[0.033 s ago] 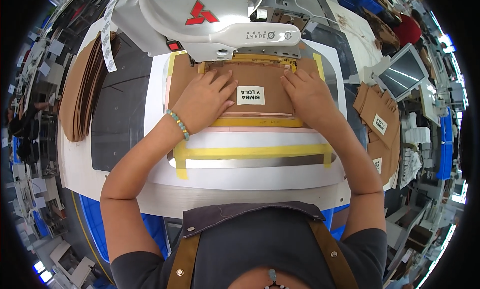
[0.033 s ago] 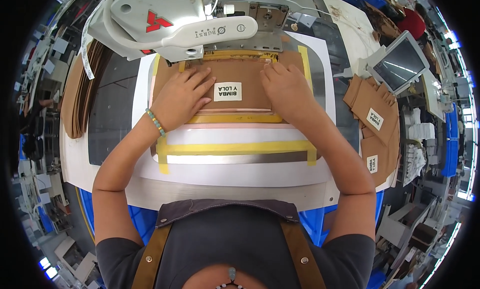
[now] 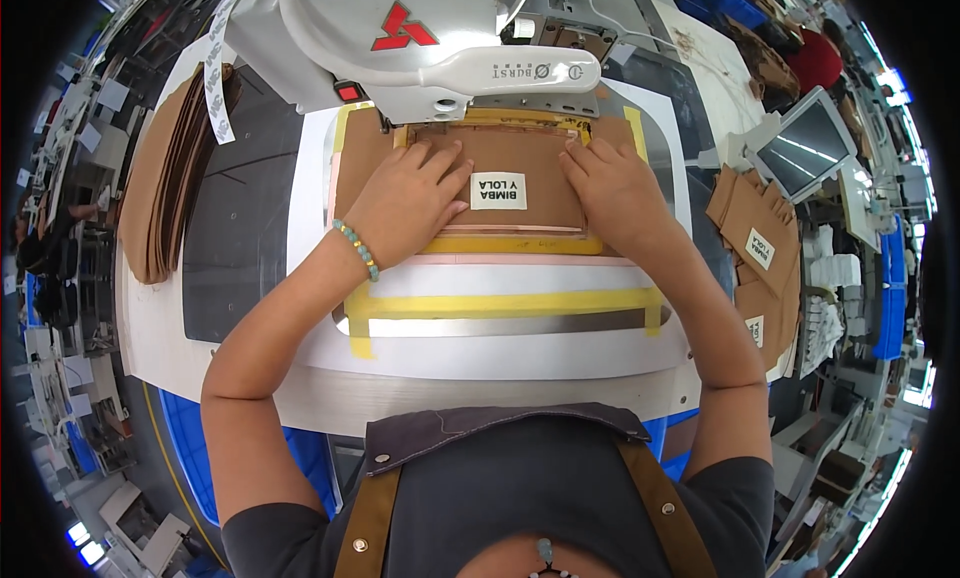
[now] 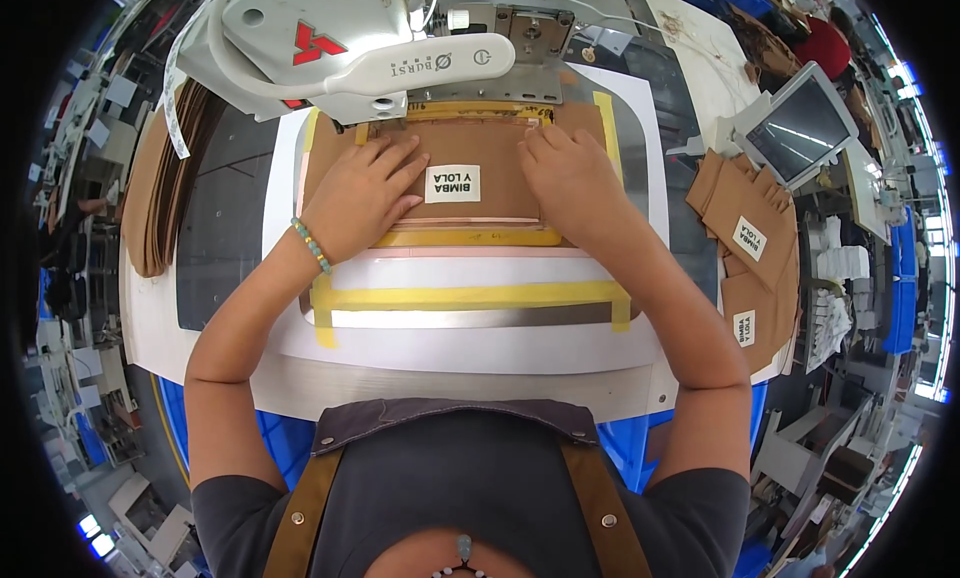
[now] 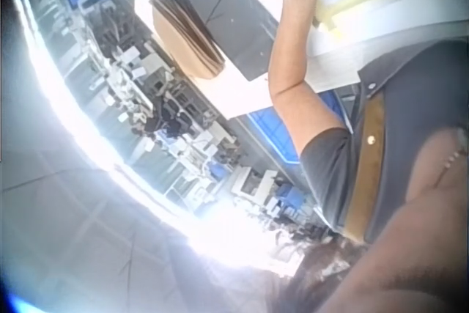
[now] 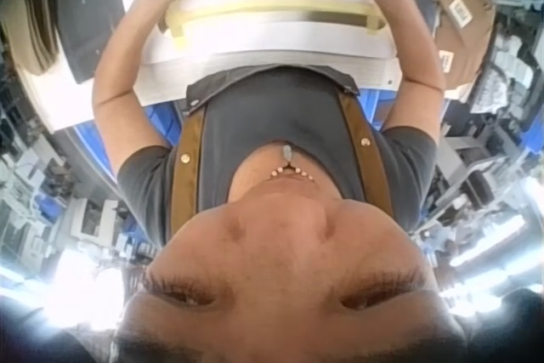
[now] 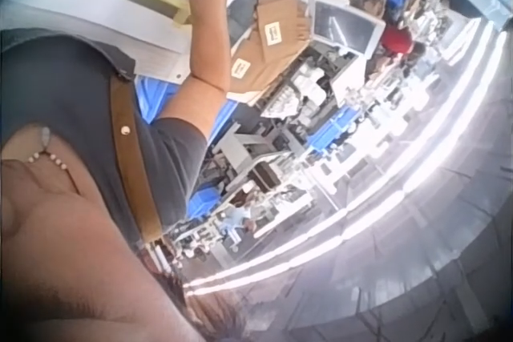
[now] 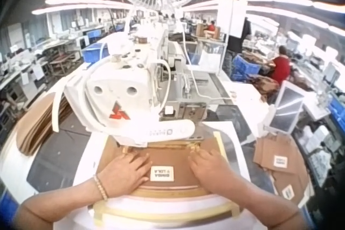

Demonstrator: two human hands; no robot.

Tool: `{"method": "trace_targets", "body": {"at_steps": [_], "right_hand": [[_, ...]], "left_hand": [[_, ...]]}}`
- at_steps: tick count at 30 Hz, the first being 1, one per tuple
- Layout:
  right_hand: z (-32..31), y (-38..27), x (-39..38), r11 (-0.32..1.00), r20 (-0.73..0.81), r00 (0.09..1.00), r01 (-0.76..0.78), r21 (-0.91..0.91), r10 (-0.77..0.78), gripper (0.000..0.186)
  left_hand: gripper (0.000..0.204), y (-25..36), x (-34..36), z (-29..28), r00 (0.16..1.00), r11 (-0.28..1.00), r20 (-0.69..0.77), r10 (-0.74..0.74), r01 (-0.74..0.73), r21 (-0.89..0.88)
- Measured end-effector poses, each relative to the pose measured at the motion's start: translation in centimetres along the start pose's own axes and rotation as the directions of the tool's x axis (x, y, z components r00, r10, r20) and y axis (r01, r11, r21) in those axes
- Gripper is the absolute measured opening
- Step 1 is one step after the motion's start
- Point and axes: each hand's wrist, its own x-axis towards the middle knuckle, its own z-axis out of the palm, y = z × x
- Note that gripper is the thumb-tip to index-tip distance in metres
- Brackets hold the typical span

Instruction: Operating an industrial sewing machine to stitch together leather panels for pouches.

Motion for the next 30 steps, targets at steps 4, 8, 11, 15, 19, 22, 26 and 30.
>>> {"method": "trace_targets", "body": {"at_steps": [4,8,11,15,19,22,26,30], "right_hand": [[-0.4,-0.8,1.4,0.997,0.052,0.999,-0.008,0.074,0.004,0.037],[-0.2,-1.4,2.6,0.995,0.086,0.996,-0.005,0.101,-0.004,0.036],[0.3,-1.7,3.3,0.992,-0.121,0.990,0.084,0.095,-0.072,0.012],[0.4,-2.5,4.3,0.989,-0.175,0.979,0.119,0.092,-0.102,0.011],[0.7,-3.4,5.0,0.990,-0.183,0.977,0.126,0.069,-0.112,0.011],[0.7,-3.9,5.6,0.987,-0.206,0.970,0.143,0.074,-0.125,0.011],[0.7,-4.5,6.3,0.986,-0.218,0.966,0.155,0.069,-0.136,0.011],[0.6,-5.3,7.1,0.983,-0.042,0.990,0.137,0.120,-0.132,0.030]], "left_hand": [[0.045,-0.1,-0.3,0.5,0.999,0.995,-0.016,-0.037,0.035,-0.097],[0.044,0.3,0.2,0.2,0.999,0.987,-0.031,0.012,-0.017,-0.163],[0.044,0.4,0.2,0.2,0.999,0.988,-0.040,0.027,-0.033,-0.153],[0.043,0.1,0.2,0.1,0.998,0.984,-0.045,0.034,-0.042,-0.175],[0.043,-0.1,0.0,0.0,0.998,0.977,-0.046,0.041,-0.050,-0.208],[0.042,-0.2,-0.1,-0.2,0.998,0.974,-0.039,0.046,-0.053,-0.218],[0.042,-0.3,-0.4,-0.1,0.999,0.972,-0.022,0.036,-0.040,-0.232],[0.042,-0.8,-0.8,-0.1,0.999,0.968,-0.026,0.020,-0.025,-0.250]]}}
